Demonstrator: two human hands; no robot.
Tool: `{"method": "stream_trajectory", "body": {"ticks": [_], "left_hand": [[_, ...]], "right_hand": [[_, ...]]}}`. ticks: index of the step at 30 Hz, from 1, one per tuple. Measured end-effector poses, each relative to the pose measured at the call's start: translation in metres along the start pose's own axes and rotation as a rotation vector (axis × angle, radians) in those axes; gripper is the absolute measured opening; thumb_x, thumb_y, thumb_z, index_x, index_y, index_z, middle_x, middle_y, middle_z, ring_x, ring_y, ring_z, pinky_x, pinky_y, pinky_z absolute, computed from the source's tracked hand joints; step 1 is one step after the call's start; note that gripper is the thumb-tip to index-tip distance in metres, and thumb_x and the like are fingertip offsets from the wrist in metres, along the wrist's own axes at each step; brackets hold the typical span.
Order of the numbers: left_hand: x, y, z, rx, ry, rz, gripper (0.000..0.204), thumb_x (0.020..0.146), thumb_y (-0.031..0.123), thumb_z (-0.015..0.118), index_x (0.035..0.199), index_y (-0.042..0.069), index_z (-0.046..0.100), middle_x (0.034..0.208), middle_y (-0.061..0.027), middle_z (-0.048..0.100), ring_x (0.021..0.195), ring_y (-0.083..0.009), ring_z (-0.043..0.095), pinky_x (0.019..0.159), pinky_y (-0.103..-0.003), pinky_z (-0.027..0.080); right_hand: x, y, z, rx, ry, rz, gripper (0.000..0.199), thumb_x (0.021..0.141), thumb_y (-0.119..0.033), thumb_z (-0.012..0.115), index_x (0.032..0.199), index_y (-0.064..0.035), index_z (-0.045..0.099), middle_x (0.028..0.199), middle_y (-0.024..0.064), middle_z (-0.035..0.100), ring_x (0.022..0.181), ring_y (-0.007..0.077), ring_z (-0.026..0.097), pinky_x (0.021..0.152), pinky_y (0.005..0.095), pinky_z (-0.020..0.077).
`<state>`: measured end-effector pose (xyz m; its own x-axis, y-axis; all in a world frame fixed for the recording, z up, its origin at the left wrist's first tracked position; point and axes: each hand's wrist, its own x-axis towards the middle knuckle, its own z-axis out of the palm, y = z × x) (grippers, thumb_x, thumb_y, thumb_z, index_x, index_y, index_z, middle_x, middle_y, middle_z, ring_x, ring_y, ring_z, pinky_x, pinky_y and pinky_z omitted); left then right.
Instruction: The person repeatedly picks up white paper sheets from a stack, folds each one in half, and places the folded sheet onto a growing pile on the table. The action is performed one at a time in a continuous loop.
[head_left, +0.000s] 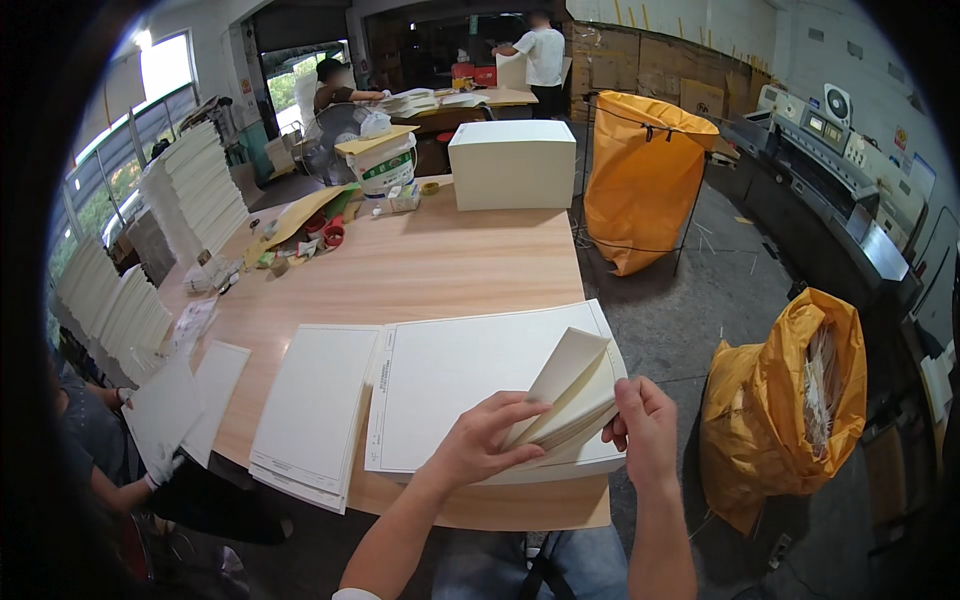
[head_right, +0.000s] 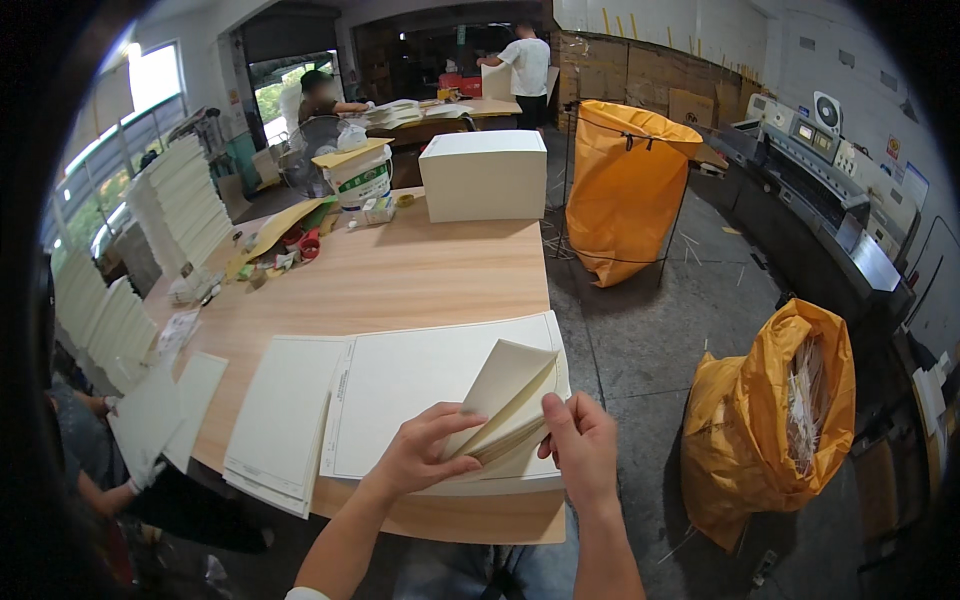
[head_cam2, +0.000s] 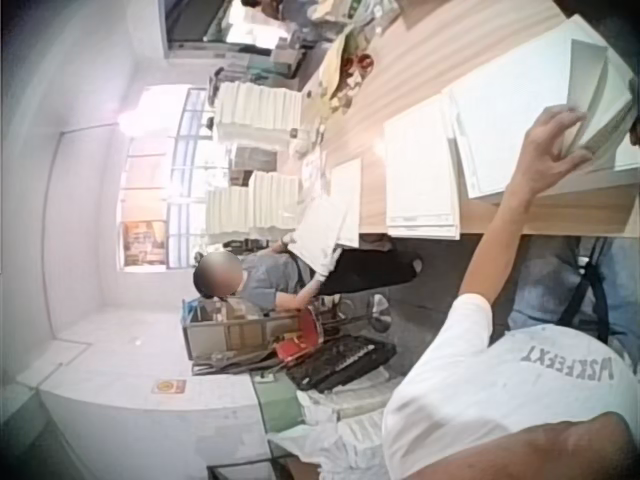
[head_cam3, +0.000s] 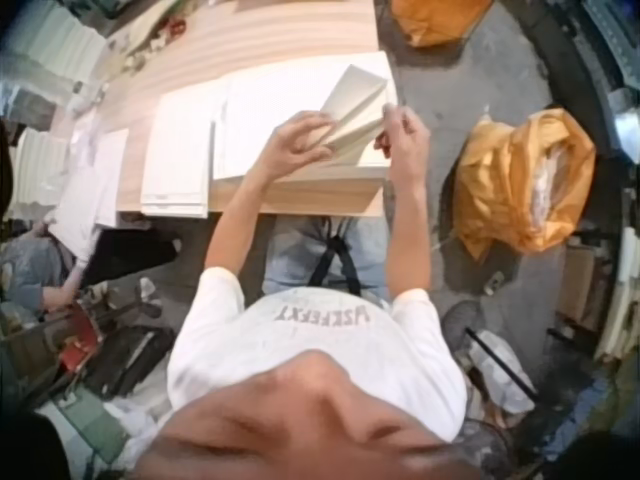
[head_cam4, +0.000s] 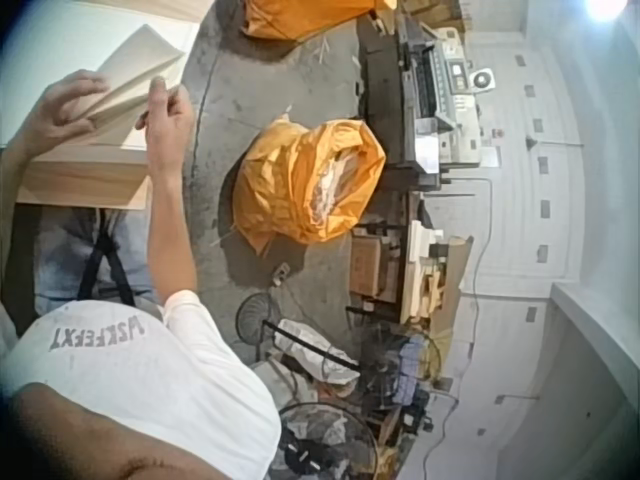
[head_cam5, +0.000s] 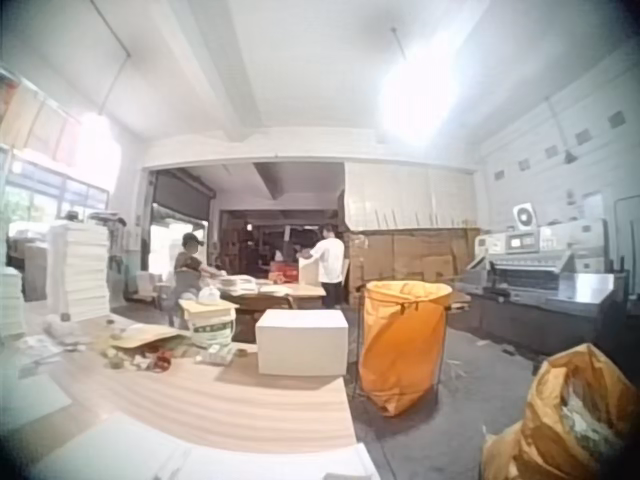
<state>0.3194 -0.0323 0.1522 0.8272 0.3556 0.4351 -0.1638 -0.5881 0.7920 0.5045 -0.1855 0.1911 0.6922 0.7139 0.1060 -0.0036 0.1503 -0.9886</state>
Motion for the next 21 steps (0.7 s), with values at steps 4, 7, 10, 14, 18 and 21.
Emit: {"method": "stream_trajectory", "body": {"ticks": [4, 7, 10, 14, 18, 21], "left_hand": [[0.003, 0.005, -0.001, 0.017, 0.0, 0.026, 0.065, 0.089, 0.013, 0.086, 0.15, 0.015, 0.062, 0.142, -0.0143, 0.065, 0.127, -0.0323, 0.064, 0.106, -0.04, 0.054], [0.003, 0.002, -0.001, 0.008, -0.03, 0.034, 0.068, 0.089, 0.015, 0.086, 0.152, 0.016, 0.059, 0.146, -0.0139, 0.063, 0.131, -0.0325, 0.063, 0.107, -0.039, 0.054], [0.003, 0.002, -0.001, 0.0, -0.04, 0.025, 0.071, 0.088, 0.017, 0.087, 0.153, 0.016, 0.058, 0.147, -0.0138, 0.062, 0.132, -0.0321, 0.063, 0.108, -0.039, 0.053], [0.003, 0.005, -0.002, -0.006, -0.036, 0.022, 0.066, 0.092, 0.012, 0.083, 0.154, 0.016, 0.058, 0.147, -0.0146, 0.062, 0.132, -0.0314, 0.062, 0.109, -0.04, 0.053], [0.001, 0.002, 0.003, -0.074, 0.035, -0.051, 0.058, 0.097, 0.002, 0.074, 0.152, 0.016, 0.06, 0.149, -0.016, 0.061, 0.133, -0.0325, 0.061, 0.109, -0.04, 0.052], [0.0, -0.001, 0.005, -0.103, 0.057, -0.049, 0.052, 0.097, 0.001, 0.073, 0.146, 0.014, 0.064, 0.148, -0.0165, 0.06, 0.133, -0.0339, 0.061, 0.109, -0.04, 0.052]], "right_hand": [[0.003, 0.008, -0.002, -0.292, -0.008, -0.158, 0.048, 0.105, -0.041, 0.072, 0.076, -0.0084, 0.052, 0.065, -0.0022, 0.055, 0.057, 0.0051, 0.052, 0.051, 0.0227, 0.0425], [0.002, 0.008, -0.003, -0.064, -0.038, -0.075, 0.05, 0.105, -0.049, 0.069, 0.08, -0.008, 0.054, 0.066, -0.0027, 0.055, 0.057, 0.0055, 0.051, 0.052, 0.0224, 0.0438], [0.0, 0.005, -0.003, 0.009, -0.064, -0.103, 0.051, 0.109, -0.054, 0.058, 0.082, -0.0112, 0.053, 0.065, -0.0036, 0.052, 0.053, 0.0057, 0.054, 0.046, 0.0207, 0.0377], [-0.003, 0.008, -0.006, 0.068, -0.05, -0.064, 0.054, 0.109, -0.056, 0.055, 0.08, -0.011, 0.053, 0.065, -0.0023, 0.053, 0.054, 0.0065, 0.055, 0.046, 0.0214, 0.038], [-0.001, 0.014, -0.006, -0.314, 0.03, -0.256, 0.048, 0.11, -0.042, 0.061, 0.076, -0.0087, 0.053, 0.065, -0.0017, 0.054, 0.055, 0.0062, 0.053, 0.048, 0.0236, 0.0413], [0.003, 0.009, -0.001, -0.301, 0.044, -0.149, 0.043, 0.108, -0.03, 0.063, 0.073, -0.0077, 0.053, 0.063, -0.0014, 0.055, 0.056, 0.0063, 0.053, 0.049, 0.0249, 0.0429]]}}
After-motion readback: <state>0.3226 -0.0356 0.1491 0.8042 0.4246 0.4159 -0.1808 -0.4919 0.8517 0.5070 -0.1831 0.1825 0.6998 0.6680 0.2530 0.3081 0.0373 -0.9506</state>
